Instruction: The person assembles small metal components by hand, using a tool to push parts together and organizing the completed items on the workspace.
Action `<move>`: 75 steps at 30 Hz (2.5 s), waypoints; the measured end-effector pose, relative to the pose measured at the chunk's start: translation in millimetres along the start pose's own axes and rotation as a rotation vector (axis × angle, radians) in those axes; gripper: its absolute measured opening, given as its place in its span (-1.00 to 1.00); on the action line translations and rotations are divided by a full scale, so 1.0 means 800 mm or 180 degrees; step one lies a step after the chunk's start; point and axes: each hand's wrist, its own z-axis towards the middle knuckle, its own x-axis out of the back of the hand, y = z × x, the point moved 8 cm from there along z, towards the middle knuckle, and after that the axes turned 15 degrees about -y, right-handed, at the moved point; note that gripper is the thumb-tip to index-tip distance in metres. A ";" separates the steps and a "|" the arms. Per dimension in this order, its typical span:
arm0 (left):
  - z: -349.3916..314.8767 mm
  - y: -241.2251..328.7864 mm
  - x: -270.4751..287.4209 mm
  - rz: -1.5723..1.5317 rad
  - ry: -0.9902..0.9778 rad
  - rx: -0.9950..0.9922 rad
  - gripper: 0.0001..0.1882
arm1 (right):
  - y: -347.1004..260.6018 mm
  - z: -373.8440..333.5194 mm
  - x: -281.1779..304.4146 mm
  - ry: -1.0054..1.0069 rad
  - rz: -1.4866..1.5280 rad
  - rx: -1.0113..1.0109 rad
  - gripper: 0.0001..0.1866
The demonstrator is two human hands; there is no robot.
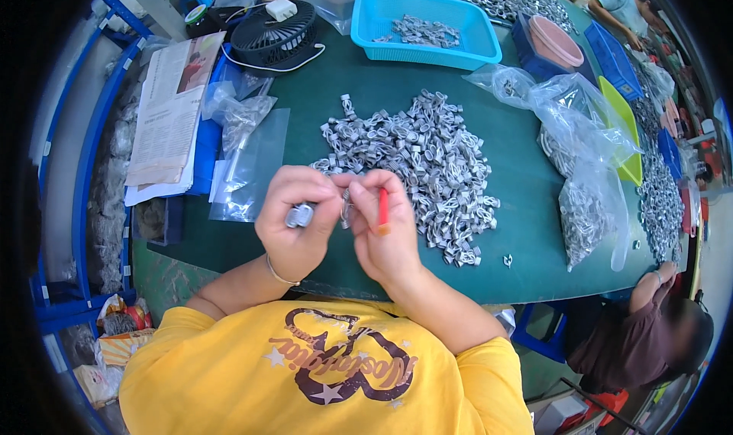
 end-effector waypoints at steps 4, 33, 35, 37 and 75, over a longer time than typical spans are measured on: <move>0.026 0.043 -0.059 0.1374 -0.1238 -0.0647 -0.62 | 0.003 -0.012 -0.021 0.0325 0.1032 -0.0235 -0.68; -0.047 -0.077 -0.080 0.0781 -0.2673 0.1476 -0.60 | -0.165 -0.511 0.253 0.4109 -0.3748 0.1528 -0.87; -0.048 -0.069 -0.084 0.0791 -0.2552 0.1430 -0.69 | -0.191 -0.401 0.187 0.3200 -0.4044 0.1592 -0.83; -0.054 -0.066 -0.096 0.0654 -0.2586 0.1269 -0.73 | -0.186 -0.300 0.137 0.2186 -0.4454 0.1337 -0.78; -0.092 -0.049 -0.115 -0.1861 -0.1634 0.2083 -0.81 | -0.099 -0.160 0.039 0.0137 -0.3048 0.1814 -0.62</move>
